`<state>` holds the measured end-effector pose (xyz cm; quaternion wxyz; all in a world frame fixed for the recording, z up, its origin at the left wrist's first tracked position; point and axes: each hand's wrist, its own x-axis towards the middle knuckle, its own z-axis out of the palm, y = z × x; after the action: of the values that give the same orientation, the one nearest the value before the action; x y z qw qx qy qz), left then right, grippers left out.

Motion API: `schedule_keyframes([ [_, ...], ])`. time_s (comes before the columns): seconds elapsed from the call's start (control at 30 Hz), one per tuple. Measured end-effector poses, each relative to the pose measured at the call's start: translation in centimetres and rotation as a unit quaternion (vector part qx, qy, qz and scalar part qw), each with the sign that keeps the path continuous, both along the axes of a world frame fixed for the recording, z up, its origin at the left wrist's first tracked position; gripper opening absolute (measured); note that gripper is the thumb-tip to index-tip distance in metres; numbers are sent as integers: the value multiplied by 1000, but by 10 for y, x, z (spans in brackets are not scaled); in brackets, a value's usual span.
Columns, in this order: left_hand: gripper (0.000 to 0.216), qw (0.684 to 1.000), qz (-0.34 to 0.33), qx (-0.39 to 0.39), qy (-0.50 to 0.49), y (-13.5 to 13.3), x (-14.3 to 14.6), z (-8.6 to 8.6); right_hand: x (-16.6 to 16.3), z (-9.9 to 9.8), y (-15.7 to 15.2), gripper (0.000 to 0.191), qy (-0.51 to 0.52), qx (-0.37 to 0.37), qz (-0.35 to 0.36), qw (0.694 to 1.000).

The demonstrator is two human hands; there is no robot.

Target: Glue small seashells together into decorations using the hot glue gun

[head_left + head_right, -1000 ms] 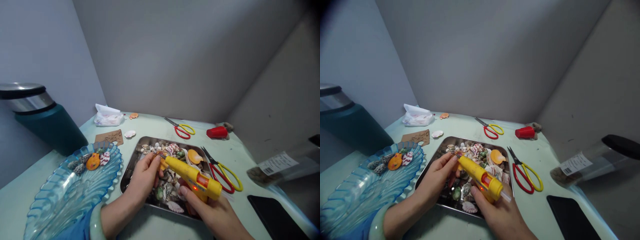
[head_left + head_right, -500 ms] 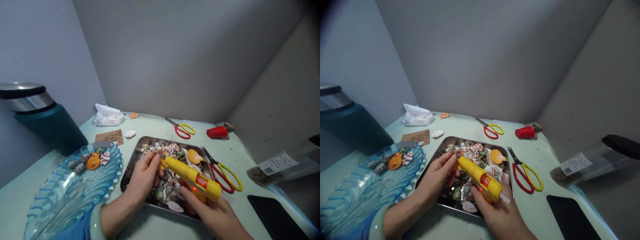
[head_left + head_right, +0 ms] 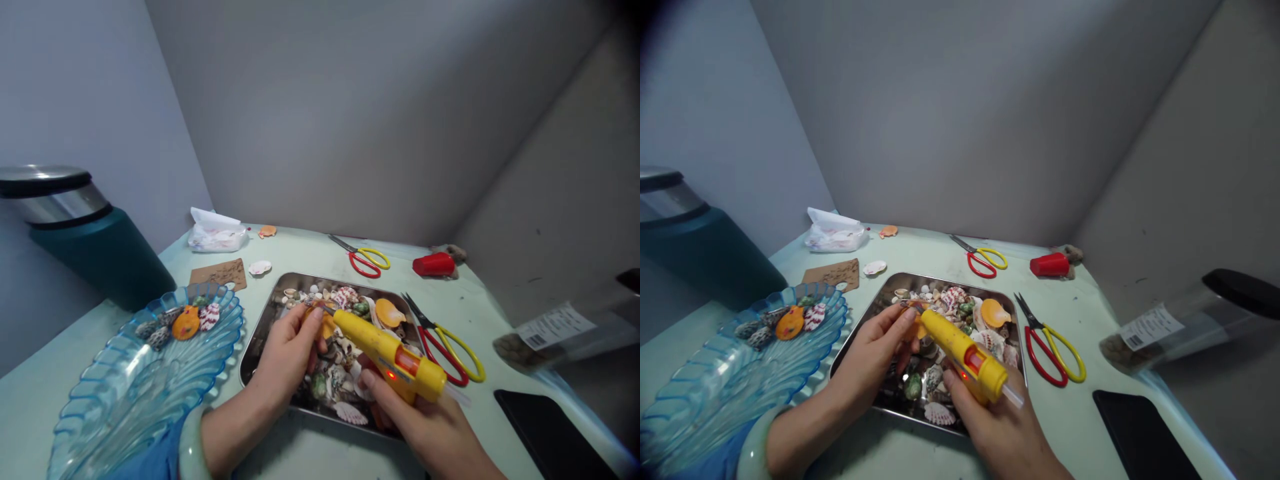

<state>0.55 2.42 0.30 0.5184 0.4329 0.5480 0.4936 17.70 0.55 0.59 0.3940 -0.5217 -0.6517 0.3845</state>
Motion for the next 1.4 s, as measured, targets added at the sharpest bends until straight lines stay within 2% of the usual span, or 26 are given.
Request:
schedule_keyframes([
  [0.3, 29, 1000, 3, 5, -3, -1, 0, 0, 2, -4, 1, 29, -13, -15, 28, 999],
  [0.47, 31, 1000, 3, 3, -4, -1, 0, -1, 4, -8, -1, 31, -11, 3, -18, 1000],
  [0.63, 31, 1000, 6, 2, -8, -1, -1, -3, 5, -9, -1, 27, -27, 12, 5, 1000],
  [0.83, 32, 1000, 7, 0, -11, -1, -1, -1, 6, -8, -1, 28, -30, 41, -16, 999],
  [0.97, 32, 1000, 6, 7, -14, 0, -1, -2, 6, -8, -2, 23, -26, 22, 13, 999],
  [1.4, 32, 1000, 7, -3, -25, 0, -2, -2, 2, -3, -1, 24, 3, 10, -11, 1000],
])
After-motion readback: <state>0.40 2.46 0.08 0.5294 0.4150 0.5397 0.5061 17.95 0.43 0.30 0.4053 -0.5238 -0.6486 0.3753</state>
